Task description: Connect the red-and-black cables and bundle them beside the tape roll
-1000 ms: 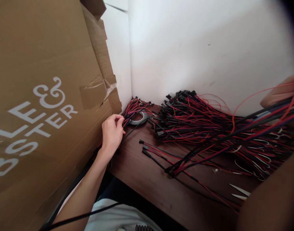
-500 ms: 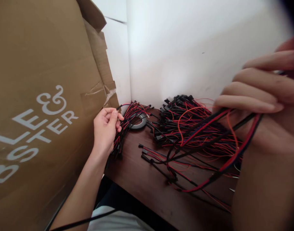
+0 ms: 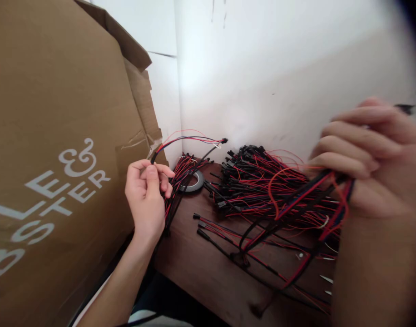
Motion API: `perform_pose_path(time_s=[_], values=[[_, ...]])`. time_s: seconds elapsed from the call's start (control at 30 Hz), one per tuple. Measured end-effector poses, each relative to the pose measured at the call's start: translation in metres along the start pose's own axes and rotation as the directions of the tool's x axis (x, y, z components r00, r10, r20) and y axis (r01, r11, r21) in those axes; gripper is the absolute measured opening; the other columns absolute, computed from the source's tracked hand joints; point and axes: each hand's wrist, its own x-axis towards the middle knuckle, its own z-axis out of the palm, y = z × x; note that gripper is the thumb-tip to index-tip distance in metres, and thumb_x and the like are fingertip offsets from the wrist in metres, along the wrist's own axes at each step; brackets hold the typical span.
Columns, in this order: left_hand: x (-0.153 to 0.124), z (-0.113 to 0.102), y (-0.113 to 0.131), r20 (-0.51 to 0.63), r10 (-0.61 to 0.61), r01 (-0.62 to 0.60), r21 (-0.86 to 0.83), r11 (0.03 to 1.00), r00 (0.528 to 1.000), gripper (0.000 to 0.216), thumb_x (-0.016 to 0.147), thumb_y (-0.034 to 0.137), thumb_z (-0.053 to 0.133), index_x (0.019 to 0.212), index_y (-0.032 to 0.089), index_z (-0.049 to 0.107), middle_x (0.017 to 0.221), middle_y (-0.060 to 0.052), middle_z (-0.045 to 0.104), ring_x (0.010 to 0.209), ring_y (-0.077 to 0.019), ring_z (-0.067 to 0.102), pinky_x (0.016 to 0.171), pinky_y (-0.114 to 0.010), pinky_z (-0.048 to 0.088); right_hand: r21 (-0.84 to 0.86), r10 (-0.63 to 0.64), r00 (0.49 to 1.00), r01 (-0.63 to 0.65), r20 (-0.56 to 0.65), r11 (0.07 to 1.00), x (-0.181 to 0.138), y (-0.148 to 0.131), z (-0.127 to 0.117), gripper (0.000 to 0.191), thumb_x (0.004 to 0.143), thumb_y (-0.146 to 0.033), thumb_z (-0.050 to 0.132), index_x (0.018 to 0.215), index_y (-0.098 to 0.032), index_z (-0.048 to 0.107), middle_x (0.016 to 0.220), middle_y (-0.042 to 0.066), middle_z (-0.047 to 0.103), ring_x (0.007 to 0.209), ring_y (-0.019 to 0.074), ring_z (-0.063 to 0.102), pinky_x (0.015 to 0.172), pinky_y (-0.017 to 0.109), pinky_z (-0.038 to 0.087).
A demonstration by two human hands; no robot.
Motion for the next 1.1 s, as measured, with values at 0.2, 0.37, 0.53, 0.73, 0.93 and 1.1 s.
perform_pose_path(time_s=[0.2, 0.37, 0.53, 0.73, 0.93, 1.1], values=[[-0.016, 0.031, 0.016, 0.052, 0.119, -0.118, -0.023, 0.993, 0.991, 0.010, 0.095, 0.027, 0.055, 0.092, 0.023, 0.046, 0.067, 0.004, 0.063, 0.046, -0.0069, 0.039, 0.042, -0.018, 0.035, -0.063, 0.297, 0.945, -0.291, 0.135, 0.955, 0.016, 0.049, 0.036, 0.031, 0.085, -0.037, 0.065, 0.063, -0.014, 0.064, 0.049, -0.008, 0.040, 0.038, -0.0015, 0.017, 0.031, 0.012, 0.014], [-0.034, 0.039, 0.011, 0.246, 0.256, -0.305, 0.189, 0.933, 0.935, 0.001, 0.096, 0.020, 0.052, 0.096, 0.021, 0.053, 0.071, 0.002, 0.063, 0.057, -0.0077, 0.056, 0.055, -0.019, 0.046, -0.125, 0.140, 0.983, -0.125, 0.122, 0.984, 0.025, 0.058, 0.027, 0.038, 0.079, -0.055, 0.068, 0.079, -0.017, 0.071, 0.061, -0.003, 0.053, 0.041, 0.0011, 0.015, 0.031, 0.018, 0.016], [-0.042, 0.043, 0.002, 0.501, 0.333, -0.522, 0.301, 0.798, 0.799, 0.007, 0.091, 0.012, 0.058, 0.091, 0.018, 0.061, 0.080, -0.002, 0.066, 0.070, -0.0106, 0.060, 0.062, -0.022, 0.047, -0.050, 0.023, 0.999, -0.021, 0.042, 0.999, 0.027, 0.047, 0.007, 0.024, 0.073, -0.035, 0.080, 0.069, -0.018, 0.064, 0.054, -0.008, 0.036, 0.042, 0.0016, 0.014, 0.034, 0.015, 0.019], [-0.055, 0.056, 0.005, 0.495, 0.187, -0.365, 0.291, 0.884, 0.848, 0.006, 0.088, 0.013, 0.061, 0.086, 0.018, 0.064, 0.079, -0.002, 0.067, 0.067, -0.0112, 0.059, 0.061, -0.024, 0.049, -0.077, -0.098, 0.987, 0.108, 0.124, 0.991, 0.028, 0.043, 0.000, 0.043, 0.086, -0.037, 0.068, 0.056, -0.020, 0.042, 0.052, -0.006, 0.019, 0.043, 0.0071, 0.011, 0.036, 0.020, 0.018], [-0.063, 0.064, 0.014, 0.481, 0.038, -0.158, 0.213, 0.964, 0.876, 0.013, 0.082, 0.008, 0.066, 0.089, 0.019, 0.069, 0.079, -0.001, 0.067, 0.067, -0.0112, 0.059, 0.059, -0.023, 0.051, 0.290, -0.235, 0.943, 0.163, 0.235, 0.943, 0.023, 0.044, 0.004, 0.055, 0.090, -0.030, 0.063, 0.050, -0.018, 0.027, 0.047, -0.005, 0.023, 0.040, 0.0069, 0.013, 0.035, 0.022, 0.018], [-0.063, 0.064, 0.023, 0.531, 0.185, -0.357, 0.242, 0.902, 0.827, 0.015, 0.083, 0.005, 0.064, 0.088, 0.018, 0.071, 0.083, -0.004, 0.067, 0.075, -0.0124, 0.062, 0.069, -0.025, 0.053, 0.808, -0.252, 0.909, -0.137, 0.333, 0.573, 0.025, 0.046, 0.003, 0.067, 0.094, -0.055, 0.046, 0.041, -0.021, 0.021, 0.039, -0.002, 0.024, 0.034, 0.0042, 0.012, 0.030, 0.023, 0.014]])
